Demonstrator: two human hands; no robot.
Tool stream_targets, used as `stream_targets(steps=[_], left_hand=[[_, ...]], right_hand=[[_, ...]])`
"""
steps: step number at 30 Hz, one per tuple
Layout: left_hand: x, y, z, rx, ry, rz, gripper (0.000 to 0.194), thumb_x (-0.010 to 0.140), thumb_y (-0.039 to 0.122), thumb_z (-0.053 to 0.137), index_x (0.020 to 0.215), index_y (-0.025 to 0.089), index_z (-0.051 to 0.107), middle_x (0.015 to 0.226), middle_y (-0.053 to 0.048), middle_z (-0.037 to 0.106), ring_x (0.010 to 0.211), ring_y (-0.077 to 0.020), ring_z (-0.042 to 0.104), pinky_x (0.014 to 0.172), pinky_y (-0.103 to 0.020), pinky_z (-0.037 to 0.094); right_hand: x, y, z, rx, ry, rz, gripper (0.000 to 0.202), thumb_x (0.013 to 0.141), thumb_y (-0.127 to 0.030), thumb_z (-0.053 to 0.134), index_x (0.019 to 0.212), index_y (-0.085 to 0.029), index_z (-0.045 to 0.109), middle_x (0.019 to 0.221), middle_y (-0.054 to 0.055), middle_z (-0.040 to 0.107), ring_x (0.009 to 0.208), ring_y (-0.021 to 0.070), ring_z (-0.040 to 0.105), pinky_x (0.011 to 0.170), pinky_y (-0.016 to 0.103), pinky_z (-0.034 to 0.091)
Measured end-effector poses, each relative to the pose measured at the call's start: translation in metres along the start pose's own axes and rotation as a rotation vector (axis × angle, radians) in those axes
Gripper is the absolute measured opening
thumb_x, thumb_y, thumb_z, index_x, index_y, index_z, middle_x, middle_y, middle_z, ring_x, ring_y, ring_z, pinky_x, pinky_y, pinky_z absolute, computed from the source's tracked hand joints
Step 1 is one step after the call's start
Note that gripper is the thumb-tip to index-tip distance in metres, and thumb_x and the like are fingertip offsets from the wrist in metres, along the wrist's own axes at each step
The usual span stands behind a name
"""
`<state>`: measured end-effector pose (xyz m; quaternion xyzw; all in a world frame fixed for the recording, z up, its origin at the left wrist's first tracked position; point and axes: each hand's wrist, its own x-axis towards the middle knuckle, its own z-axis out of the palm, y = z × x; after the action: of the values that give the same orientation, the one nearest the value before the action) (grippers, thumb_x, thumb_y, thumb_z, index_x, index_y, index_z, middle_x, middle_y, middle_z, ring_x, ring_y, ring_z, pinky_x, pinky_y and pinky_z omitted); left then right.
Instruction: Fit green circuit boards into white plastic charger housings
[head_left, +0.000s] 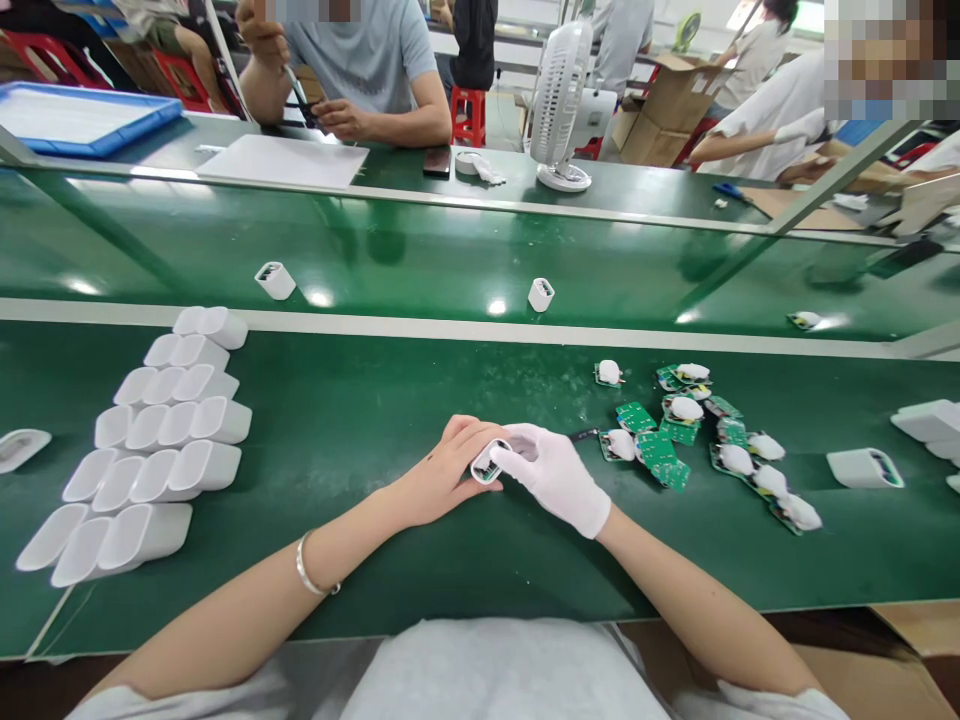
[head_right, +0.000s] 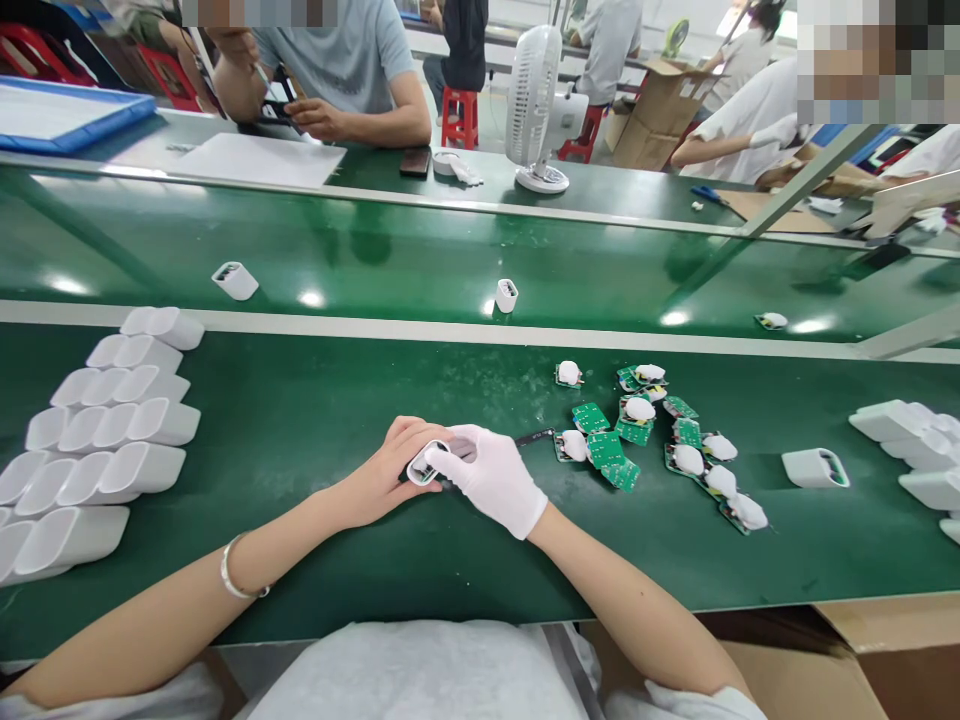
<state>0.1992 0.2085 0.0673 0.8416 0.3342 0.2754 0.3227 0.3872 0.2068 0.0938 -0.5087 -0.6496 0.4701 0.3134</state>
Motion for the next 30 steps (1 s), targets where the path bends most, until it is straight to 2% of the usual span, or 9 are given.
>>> stream_targets(steps=[3, 5, 8, 11, 16, 18, 21, 25, 30], left_hand=[[0.003, -0.005, -0.005, -0.109, -0.055, -0.129, 0.045, 0.087, 0.033, 0.056, 0.129, 0.024, 0.043, 0.121, -0.008, 0.055, 0.112, -0.0204, 0.045, 0.097, -0.038, 0.043], [0.005, -0.008, -0.007, -0.117, -0.088, -0.198, 0.044, 0.087, 0.03, 0.056, 0.129, 0.025, 0.045, 0.118, -0.007, 0.056, 0.109, -0.0202, 0.047, 0.095, -0.038, 0.045], [0.005, -0.01, -0.01, -0.099, -0.095, -0.233, 0.046, 0.087, 0.028, 0.057, 0.131, 0.025, 0.045, 0.114, -0.007, 0.057, 0.105, -0.02, 0.051, 0.092, -0.038, 0.046], [0.005, -0.011, -0.012, -0.097, -0.072, -0.24, 0.05, 0.083, 0.029, 0.062, 0.131, 0.023, 0.046, 0.113, -0.007, 0.058, 0.102, -0.0199, 0.053, 0.091, -0.038, 0.046], [0.005, -0.014, -0.011, -0.119, -0.075, -0.204, 0.049, 0.082, 0.029, 0.064, 0.129, 0.024, 0.05, 0.106, -0.007, 0.061, 0.095, -0.0188, 0.056, 0.086, -0.037, 0.048], [0.005, -0.015, -0.011, -0.142, -0.088, -0.171, 0.046, 0.082, 0.029, 0.063, 0.127, 0.024, 0.052, 0.107, -0.007, 0.062, 0.098, -0.0191, 0.055, 0.087, -0.037, 0.048], [0.006, -0.014, -0.011, -0.148, -0.094, -0.165, 0.045, 0.082, 0.029, 0.064, 0.125, 0.024, 0.054, 0.107, -0.006, 0.063, 0.098, -0.019, 0.056, 0.087, -0.037, 0.048], [0.007, -0.013, -0.012, -0.131, -0.096, -0.185, 0.046, 0.081, 0.028, 0.065, 0.125, 0.023, 0.054, 0.107, -0.006, 0.063, 0.097, -0.0186, 0.057, 0.087, -0.036, 0.049], [0.007, -0.012, -0.012, -0.125, -0.095, -0.177, 0.046, 0.081, 0.029, 0.065, 0.126, 0.023, 0.054, 0.102, -0.006, 0.063, 0.094, -0.0181, 0.057, 0.084, -0.035, 0.049]], right_hand=[[0.002, 0.006, -0.033, -0.599, 0.12, -0.201, 0.031, 0.078, -0.039, 0.065, 0.103, -0.021, 0.068, 0.1, 0.008, 0.067, 0.096, 0.024, 0.059, 0.079, 0.039, 0.05], [0.003, 0.016, -0.055, -0.843, 0.04, -0.275, 0.024, 0.075, -0.028, 0.069, 0.098, -0.024, 0.069, 0.1, 0.005, 0.067, 0.096, 0.0244, 0.056, 0.079, 0.039, 0.05], [0.007, 0.03, -0.071, -0.929, -0.104, -0.283, 0.013, 0.078, -0.015, 0.064, 0.085, -0.024, 0.07, 0.091, 0.002, 0.068, 0.086, 0.0198, 0.058, 0.072, 0.033, 0.05], [0.008, 0.032, -0.066, -0.844, -0.084, -0.301, 0.015, 0.084, -0.015, 0.056, 0.086, -0.023, 0.069, 0.09, 0.002, 0.068, 0.089, 0.0188, 0.06, 0.075, 0.033, 0.05], [0.001, 0.017, -0.044, -0.579, 0.24, -0.325, 0.018, 0.088, -0.027, 0.055, 0.102, -0.023, 0.066, 0.085, 0.001, 0.068, 0.075, 0.0145, 0.063, 0.065, 0.026, 0.051], [-0.001, 0.013, -0.04, -0.696, 0.265, -0.431, 0.023, 0.088, -0.023, 0.054, 0.108, -0.026, 0.066, 0.085, 0.001, 0.067, 0.075, 0.0139, 0.062, 0.062, 0.024, 0.047], [-0.004, 0.009, -0.039, -0.965, 0.231, -0.543, 0.03, 0.085, -0.01, 0.052, 0.101, -0.029, 0.069, 0.087, 0.0, 0.068, 0.072, 0.0126, 0.058, 0.063, 0.024, 0.041], [-0.004, 0.006, -0.039, -1.1, 0.265, -0.574, 0.035, 0.081, -0.002, 0.052, 0.091, -0.03, 0.071, 0.084, -0.002, 0.069, 0.069, 0.0126, 0.053, 0.069, 0.028, 0.036], [-0.005, 0.004, -0.036, -1.167, 0.293, -0.545, 0.043, 0.077, 0.002, 0.05, 0.098, -0.03, 0.07, 0.086, -0.002, 0.068, 0.067, 0.0126, 0.05, 0.068, 0.029, 0.031]])
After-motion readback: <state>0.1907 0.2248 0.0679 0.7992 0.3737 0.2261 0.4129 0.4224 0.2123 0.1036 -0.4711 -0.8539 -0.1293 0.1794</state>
